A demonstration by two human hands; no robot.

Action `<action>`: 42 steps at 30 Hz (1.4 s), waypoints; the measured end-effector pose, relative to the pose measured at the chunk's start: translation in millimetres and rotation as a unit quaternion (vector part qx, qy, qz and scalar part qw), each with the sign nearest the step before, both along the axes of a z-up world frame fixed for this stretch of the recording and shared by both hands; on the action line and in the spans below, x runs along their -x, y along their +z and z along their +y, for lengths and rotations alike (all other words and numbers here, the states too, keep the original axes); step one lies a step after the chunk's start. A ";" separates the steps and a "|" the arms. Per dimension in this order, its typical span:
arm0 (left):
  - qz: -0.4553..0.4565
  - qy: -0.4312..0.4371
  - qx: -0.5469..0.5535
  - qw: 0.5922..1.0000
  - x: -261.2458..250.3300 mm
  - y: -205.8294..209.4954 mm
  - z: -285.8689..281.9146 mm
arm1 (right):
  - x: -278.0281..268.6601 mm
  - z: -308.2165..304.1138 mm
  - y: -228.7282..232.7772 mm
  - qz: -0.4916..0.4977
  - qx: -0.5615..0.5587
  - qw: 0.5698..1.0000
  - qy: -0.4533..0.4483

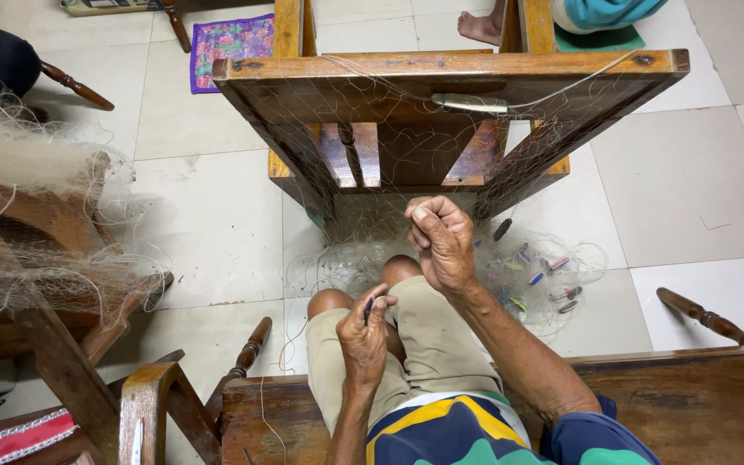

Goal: Repairing or weaving a fine-mesh fishing net using a netting shuttle

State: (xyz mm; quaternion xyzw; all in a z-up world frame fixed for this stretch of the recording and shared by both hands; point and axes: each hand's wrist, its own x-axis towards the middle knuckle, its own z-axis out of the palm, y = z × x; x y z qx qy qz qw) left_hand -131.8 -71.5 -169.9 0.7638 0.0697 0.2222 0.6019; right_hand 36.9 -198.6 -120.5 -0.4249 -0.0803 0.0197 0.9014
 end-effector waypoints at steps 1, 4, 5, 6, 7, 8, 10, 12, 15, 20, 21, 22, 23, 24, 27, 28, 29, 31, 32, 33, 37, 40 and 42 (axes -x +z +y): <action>-0.001 0.000 -0.001 1.000 -0.9 0.8 0.6 | -0.6 1.3 -0.1 -0.001 -0.001 1.000 0.000; 0.005 0.024 0.045 0.999 -3.6 4.2 4.2 | -2.0 3.3 -0.9 -0.010 0.012 1.000 -0.013; -0.021 0.023 0.051 0.998 -4.9 5.8 7.2 | -2.8 3.4 -1.5 -0.006 0.000 1.000 -0.013; -0.047 0.022 0.058 0.997 -6.3 7.5 10.1 | -3.6 3.5 -2.2 -0.001 -0.011 1.000 -0.014; -0.047 0.021 0.058 0.997 -7.1 1.1 14.8 | -3.2 3.7 -0.7 -0.001 -0.011 1.000 -0.014; -0.049 0.046 0.088 0.994 -7.9 -5.3 19.3 | -2.9 3.7 0.9 0.000 -0.008 1.000 -0.016; -0.051 0.068 0.117 0.990 -14.2 -3.4 28.0 | -1.8 6.4 3.8 0.001 -0.006 1.000 -0.021; -0.089 0.090 0.082 0.989 -26.3 13.8 36.4 | -1.9 12.1 7.8 0.009 0.023 0.998 -0.058; -0.082 0.055 0.036 0.994 -39.1 46.6 38.0 | -3.3 13.7 8.9 -0.002 0.041 0.997 -0.071; -0.008 0.029 -0.024 0.999 -58.2 97.5 38.7 | -3.9 14.3 8.4 -0.011 0.041 0.995 -0.086; -0.008 0.017 -0.044 0.999 -61.0 99.8 39.1 | -3.7 14.4 7.0 -0.011 0.042 0.995 -0.089; -0.007 0.014 -0.045 0.999 -67.0 103.4 42.2 | -4.4 13.9 5.9 -0.010 0.041 0.995 -0.092; -0.041 -0.001 -0.063 0.997 -72.4 107.1 45.4 | -4.7 13.7 4.7 -0.014 0.047 0.994 -0.097; -0.076 -0.015 -0.080 0.994 -77.8 110.8 48.7 | -5.0 13.7 3.5 -0.017 0.052 0.993 -0.101; -0.131 -0.017 -0.140 0.981 -86.0 139.4 64.6 | -7.6 11.9 -0.8 -0.022 0.054 0.993 -0.108; -0.130 -0.018 -0.141 0.981 -89.7 148.1 68.8 | -7.7 11.2 -0.2 -0.020 0.052 0.993 -0.109; -0.127 -0.017 -0.210 0.969 -92.4 156.6 73.2 | -7.8 11.1 0.5 -0.025 0.055 0.992 -0.112; -0.123 -0.013 -0.278 0.953 -97.5 177.8 75.7 | -6.8 11.4 1.0 -0.030 0.058 0.992 -0.111; -0.111 -0.023 -0.295 0.949 -100.1 190.6 73.5 | -5.9 11.4 0.9 -0.035 0.062 0.991 -0.115; -0.100 -0.034 -0.311 0.944 -104.0 203.9 71.5 | -6.7 11.6 1.4 -0.042 0.065 0.990 -0.119; -0.073 -0.043 -0.364 0.928 -123.5 170.2 76.8 | -4.6 10.3 6.8 -0.051 0.086 0.989 -0.113; -0.059 -0.040 -0.427 0.901 -133.2 164.4 76.5 | -6.8 7.5 7.7 -0.067 0.124 0.985 -0.097; -0.081 0.013 -0.525 0.847 -139.7 152.1 81.3 | -9.9 5.8 12.6 -0.074 0.172 0.979 -0.083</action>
